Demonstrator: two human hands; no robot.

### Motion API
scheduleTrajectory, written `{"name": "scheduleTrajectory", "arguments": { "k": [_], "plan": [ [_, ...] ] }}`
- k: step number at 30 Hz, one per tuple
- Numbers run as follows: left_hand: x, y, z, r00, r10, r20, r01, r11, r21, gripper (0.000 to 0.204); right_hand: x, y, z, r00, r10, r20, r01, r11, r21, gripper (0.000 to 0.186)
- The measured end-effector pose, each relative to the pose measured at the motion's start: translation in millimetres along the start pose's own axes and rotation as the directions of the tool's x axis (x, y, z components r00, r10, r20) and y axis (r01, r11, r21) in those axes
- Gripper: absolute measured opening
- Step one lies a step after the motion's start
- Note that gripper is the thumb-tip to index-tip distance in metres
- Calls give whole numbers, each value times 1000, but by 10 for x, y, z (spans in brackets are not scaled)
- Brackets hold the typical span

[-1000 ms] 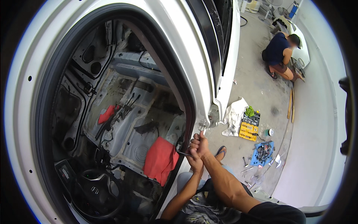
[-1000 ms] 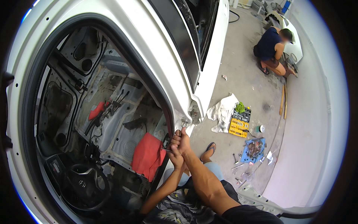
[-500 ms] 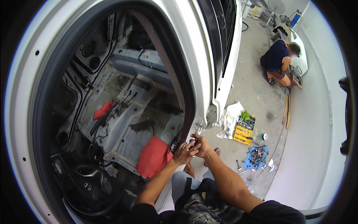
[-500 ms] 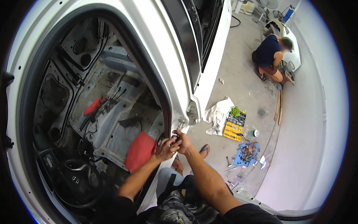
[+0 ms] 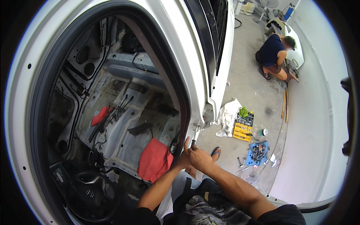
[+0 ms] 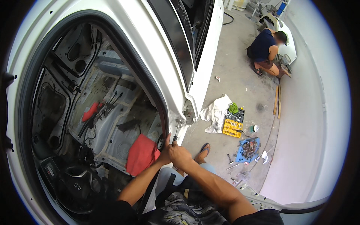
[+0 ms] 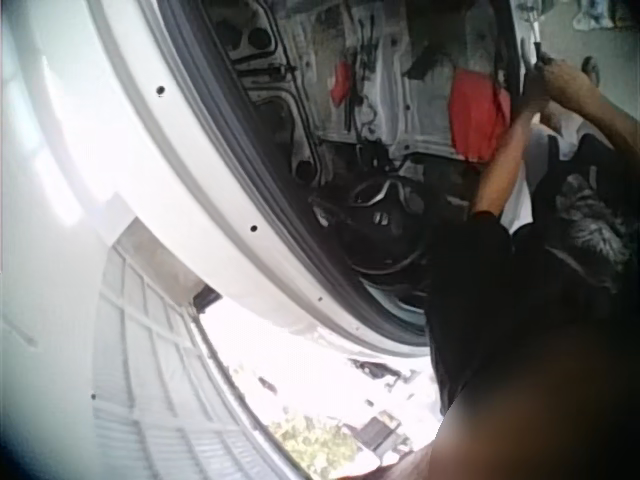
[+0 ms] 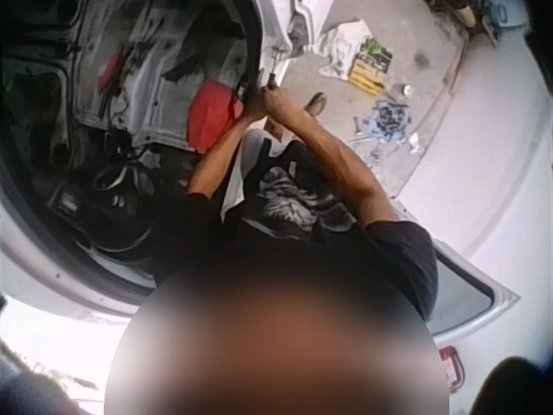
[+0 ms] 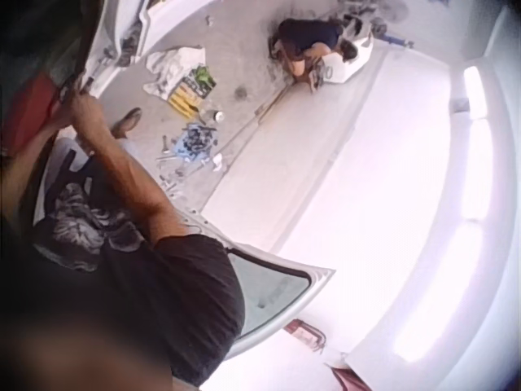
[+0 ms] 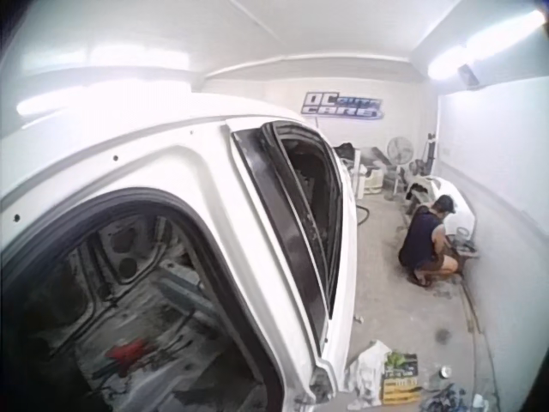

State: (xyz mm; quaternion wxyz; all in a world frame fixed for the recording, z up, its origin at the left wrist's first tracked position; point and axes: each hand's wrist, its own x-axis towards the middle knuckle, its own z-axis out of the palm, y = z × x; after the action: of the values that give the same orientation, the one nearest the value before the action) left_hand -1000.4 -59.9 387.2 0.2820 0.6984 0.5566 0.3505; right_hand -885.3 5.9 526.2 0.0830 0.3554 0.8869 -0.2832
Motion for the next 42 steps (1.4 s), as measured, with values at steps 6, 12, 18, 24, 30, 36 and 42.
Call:
{"name": "scheduleTrajectory", "arguments": {
  "k": [6, 12, 18, 24, 30, 36, 42],
  "plan": [
    [61, -73, 19, 920, -320, 226, 375, 888, -268, 100, 56, -207, -29, 901, 117, 417, 44, 933, -356, 23],
    [268, 248, -505, 844, -461, 275, 330, 850, 411, 59, 4, 152, 390, 973, 66, 222, -27, 984, -174, 33],
    [412, 528, -568, 852, -419, 315, 66, 682, 729, 76, 40, 379, 1208, 967, 83, -242, -18, 965, 260, 37],
    [423, -69, -868, 635, -399, 662, 668, 714, -210, 63, 4, 371, 968, 972, 223, 76, -228, 972, 55, 38],
    [427, -198, -581, 630, -437, 642, 776, 388, -497, 38, -279, 11, 616, 923, 85, -374, -83, 996, 21, 52],
    [506, -262, -532, 654, -325, 683, 755, 341, -560, 36, -4, -75, 580, 933, 358, 39, -356, 900, 253, 52],
    [368, -397, -329, 713, -214, 668, 617, -263, -742, 56, 250, -24, 955, 839, 516, -175, 7, 310, 951, 42]
  ]
}}
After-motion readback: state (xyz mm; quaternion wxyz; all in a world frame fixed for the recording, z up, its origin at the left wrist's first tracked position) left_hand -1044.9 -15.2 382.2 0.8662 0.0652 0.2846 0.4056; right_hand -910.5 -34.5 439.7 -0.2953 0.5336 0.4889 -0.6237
